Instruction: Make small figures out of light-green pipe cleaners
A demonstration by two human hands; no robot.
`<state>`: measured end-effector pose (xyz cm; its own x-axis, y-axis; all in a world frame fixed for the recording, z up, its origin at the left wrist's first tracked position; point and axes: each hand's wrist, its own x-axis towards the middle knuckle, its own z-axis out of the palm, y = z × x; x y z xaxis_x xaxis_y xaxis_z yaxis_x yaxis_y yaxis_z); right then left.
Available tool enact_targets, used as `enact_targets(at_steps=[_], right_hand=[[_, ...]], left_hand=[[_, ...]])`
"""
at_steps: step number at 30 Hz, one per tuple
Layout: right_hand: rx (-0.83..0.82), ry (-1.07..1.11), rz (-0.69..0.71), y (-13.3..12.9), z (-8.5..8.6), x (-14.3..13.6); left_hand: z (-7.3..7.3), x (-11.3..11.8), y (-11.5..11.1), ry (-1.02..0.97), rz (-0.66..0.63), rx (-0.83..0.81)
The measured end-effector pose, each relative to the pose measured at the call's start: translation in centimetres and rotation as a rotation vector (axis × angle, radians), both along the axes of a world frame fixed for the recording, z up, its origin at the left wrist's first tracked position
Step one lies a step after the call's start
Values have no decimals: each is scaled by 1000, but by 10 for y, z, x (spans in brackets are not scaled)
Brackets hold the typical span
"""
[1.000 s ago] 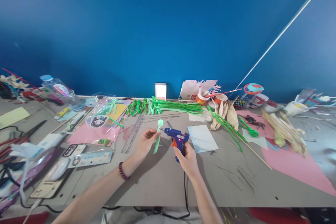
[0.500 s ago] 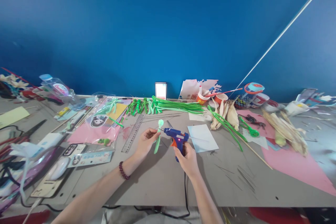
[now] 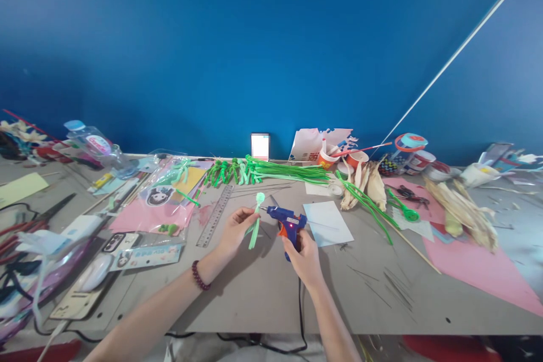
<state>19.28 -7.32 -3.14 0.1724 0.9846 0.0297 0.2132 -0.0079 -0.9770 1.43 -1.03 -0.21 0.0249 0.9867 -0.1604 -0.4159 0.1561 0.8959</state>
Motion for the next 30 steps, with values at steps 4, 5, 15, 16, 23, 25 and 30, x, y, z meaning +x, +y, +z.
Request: enact_targets(at_steps=[4,5,15,16,23,25,30], right_hand=[[-17,3,-9,0,3,-1],[-15,-15,-12,0,3,-1],[59,-199,-118,0,2,5],[42,-166,-135,0,5,6],[-92,115,-213,-1,22,36],[-156,105,-213,-1,22,55],[-268,-252,-260,-1,18,102]], left_hand=[[2,-1,0,-55,-49,-68],[2,-1,0,-63,-57,-77],[1,-2,1,-51,-28,-40],[1,-3,1,-51,-30,-42],[-6,-6,5,-5,5,-3],[-9,-6,6,29,31,29],[-7,-5,4,55,38,63]])
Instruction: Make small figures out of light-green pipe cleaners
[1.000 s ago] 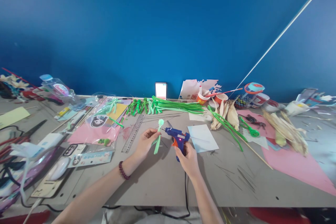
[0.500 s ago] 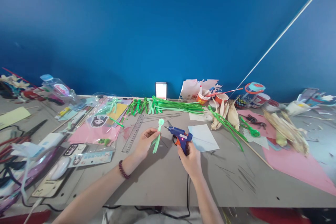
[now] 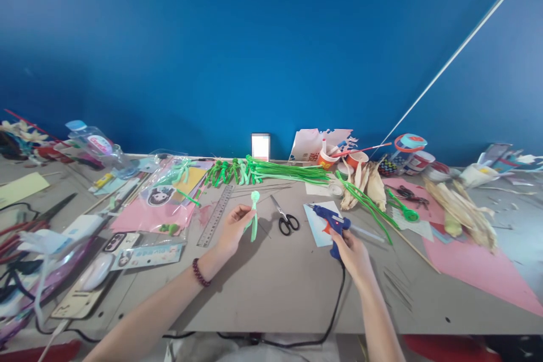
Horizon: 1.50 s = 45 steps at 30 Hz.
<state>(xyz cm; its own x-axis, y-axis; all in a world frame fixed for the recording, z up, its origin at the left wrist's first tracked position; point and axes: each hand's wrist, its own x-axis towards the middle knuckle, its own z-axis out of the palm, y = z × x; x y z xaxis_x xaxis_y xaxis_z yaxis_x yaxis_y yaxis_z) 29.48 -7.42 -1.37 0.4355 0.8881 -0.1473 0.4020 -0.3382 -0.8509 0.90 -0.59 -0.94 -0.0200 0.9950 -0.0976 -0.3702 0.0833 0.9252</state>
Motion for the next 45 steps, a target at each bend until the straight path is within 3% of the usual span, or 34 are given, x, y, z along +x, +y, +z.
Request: enact_targets(at_steps=[4,8,12,18,20,22,25,27,29,33,39,45], right_hand=[[-125,-436,24,1,-6,19],[-298,-684,68,1,-7,18],[-379,-808,96,1,-7,10],[-355,-866,91,-1,0,2],[-316,-920,21,-2,6,-7],[-168,-939,-5,-6,9,-24],[213,-804,369,-14,7,-64],[313,-734,609,-20,0,-93],[314,-749,700,-24,-7,-118],[241,-847,668,-21,-13,-142],[217,-895,668,-27,-12,-139],[264,-791,710,-73,-22,-129]], left_hand=[[5,0,-1,-48,-28,-8],[3,-4,4,-45,1,-1],[-6,-12,16,-34,78,45],[-12,-22,27,-67,175,46],[-14,-22,28,-75,178,40],[-15,-21,27,-72,179,36],[-16,-19,27,-57,172,44],[-16,-19,26,-54,160,58],[-15,-19,26,-59,150,67],[-14,-19,26,-60,138,63],[-16,-19,25,-31,120,75],[-17,-19,26,-32,119,76]])
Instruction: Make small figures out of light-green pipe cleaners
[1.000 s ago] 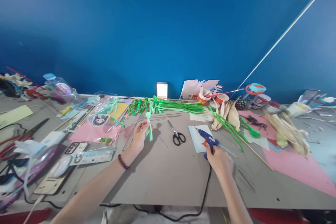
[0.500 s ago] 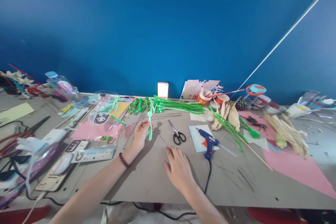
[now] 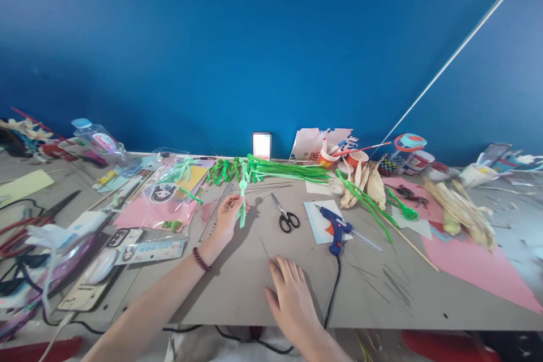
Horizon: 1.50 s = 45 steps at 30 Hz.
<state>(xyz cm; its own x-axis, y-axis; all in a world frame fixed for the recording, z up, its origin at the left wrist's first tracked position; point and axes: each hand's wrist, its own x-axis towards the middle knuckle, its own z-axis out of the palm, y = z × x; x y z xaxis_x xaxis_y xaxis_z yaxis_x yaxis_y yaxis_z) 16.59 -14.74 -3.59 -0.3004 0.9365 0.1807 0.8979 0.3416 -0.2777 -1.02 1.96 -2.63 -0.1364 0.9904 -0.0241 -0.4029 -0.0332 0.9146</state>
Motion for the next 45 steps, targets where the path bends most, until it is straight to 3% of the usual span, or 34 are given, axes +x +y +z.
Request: enact_targets(at_steps=[5,8,15,24,27,30,33,36,39,45], right_hand=[[130,-3,146,-27,-13,13],[245,0,196,-30,-15,16],[468,225,349,-31,-17,10],[460,300,471,-34,-14,17],[381,480,387,-29,-9,22],[143,765,57,-7,4,24],[-75,1007,-260,36,25,22],[-280,1209,-313,84,41,13],[-354,1388,-280,121,46,-3],[-433,1507,-282,148,33,-28]], left_hand=[[0,0,-1,23,-11,10],[0,0,-1,31,-16,6],[1,0,-1,35,-22,7],[3,0,-3,39,-22,8],[1,2,-2,-9,-40,-15],[0,6,-3,-47,-90,-71],[0,10,-7,-11,-123,-119],[2,13,-12,85,-129,-107],[5,14,-16,134,-135,-99],[7,15,-17,130,-139,-90]])
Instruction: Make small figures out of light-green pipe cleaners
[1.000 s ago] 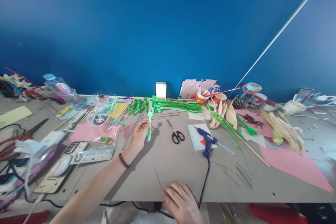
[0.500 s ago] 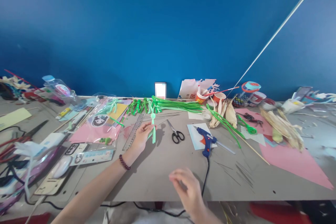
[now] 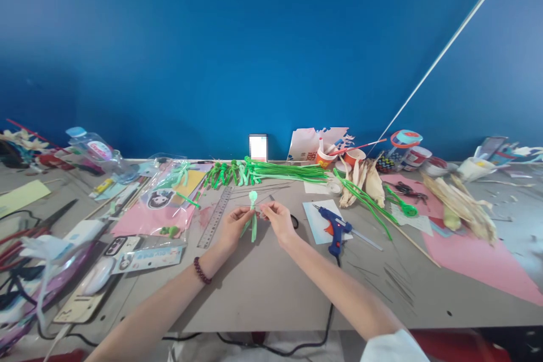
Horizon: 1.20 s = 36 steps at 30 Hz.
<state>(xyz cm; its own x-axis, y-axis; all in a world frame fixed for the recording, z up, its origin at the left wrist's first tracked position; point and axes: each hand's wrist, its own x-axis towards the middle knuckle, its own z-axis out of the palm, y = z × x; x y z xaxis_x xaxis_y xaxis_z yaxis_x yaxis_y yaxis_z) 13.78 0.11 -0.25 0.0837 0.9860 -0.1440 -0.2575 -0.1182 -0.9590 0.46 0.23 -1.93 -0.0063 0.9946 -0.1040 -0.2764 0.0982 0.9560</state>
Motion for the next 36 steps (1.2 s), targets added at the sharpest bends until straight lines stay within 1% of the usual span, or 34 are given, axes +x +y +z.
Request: enact_targets(at_steps=[3,7,12,19,26,32,36], right_hand=[[-12,-4,-8,2,-6,-1],[-45,-1,-22,3,-8,1],[-52,-16,-59,4,-8,1],[-23,-37,-48,3,-7,2],[-42,-15,-83,5,-8,2],[-43,-59,-81,5,-8,3],[-44,-75,-105,6,-10,3]], left_hand=[[0,0,0,2,-1,-4],[1,0,0,13,3,-16],[2,0,-1,11,-8,-23],[4,0,-1,5,-13,-30],[5,0,-2,-4,-9,-39],[5,0,-3,12,-16,-41],[6,0,-3,8,-22,-42]])
